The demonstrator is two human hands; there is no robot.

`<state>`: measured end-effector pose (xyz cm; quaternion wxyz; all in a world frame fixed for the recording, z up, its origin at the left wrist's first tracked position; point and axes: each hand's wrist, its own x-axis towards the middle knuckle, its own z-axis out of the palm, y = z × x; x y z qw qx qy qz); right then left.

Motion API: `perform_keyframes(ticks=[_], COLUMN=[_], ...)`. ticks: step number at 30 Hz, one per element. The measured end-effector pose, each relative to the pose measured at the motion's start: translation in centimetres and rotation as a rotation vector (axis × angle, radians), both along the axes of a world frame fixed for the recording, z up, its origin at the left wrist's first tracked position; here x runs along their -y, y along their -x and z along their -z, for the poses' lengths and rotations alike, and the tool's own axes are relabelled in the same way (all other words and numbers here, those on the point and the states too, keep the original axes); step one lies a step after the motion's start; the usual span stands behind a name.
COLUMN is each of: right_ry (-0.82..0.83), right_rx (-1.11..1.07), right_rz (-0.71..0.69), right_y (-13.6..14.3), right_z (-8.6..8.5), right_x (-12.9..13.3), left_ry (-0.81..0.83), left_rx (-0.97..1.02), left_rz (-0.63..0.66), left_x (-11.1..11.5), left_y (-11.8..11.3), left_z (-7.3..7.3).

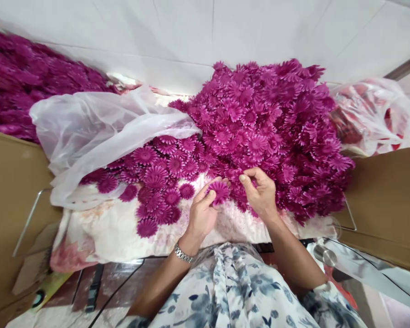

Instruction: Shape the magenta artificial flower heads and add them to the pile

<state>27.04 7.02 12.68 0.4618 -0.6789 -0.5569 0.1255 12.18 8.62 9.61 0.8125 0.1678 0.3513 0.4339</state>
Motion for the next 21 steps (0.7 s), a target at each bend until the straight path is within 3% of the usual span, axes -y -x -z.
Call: perform_keyframes(ticks=[5, 7, 9, 10, 12, 13, 17, 21], right_ry=[-0.124, -0.166, -0.167, -0.144, -0.004, 0.053, 0.152, 0.151], right_rx=[0.392, 0.520, 0.495, 0.440, 0.305, 0.239, 0.037, 0.074], right_rz=[0.335, 0.428, 0.337, 0.217, -0.169, -0.248, -0.264, -0.283], right_y=[-6.8, -7.7, -6.5, -5.3, -2.4, -1.1, 1.3, 0.9], right_z=[-2.7, -3.1, -2.8, -2.3, -1.0, -0.3, 1.8, 2.1], right_x=[-0.9, -0.6, 0.0, 0.4, 1.0, 1.2, 1.5, 1.5], left_ry=[0.018, 0.036, 0.054, 0.055, 0.044, 0.034, 0.034, 0.014], left_rx=[0.014, -0.009, -0.055, -0.080, -0.112, -0.118, -0.152, -0.206], left_rz=[0.008, 0.020, 0.037, 0.042, 0.049, 0.058, 0.097, 0.100], left_x=[-0.3, -0.3, -0.3, -0.3, -0.2, -0.1, 0.3, 0.7], left_y=[0.1, -0.2, -0.6, -0.9, -1.4, -1.6, -1.7, -1.6], left_z=[-0.2, -0.3, -0.4, -0.5, -0.6, -0.7, -0.9, -0.8])
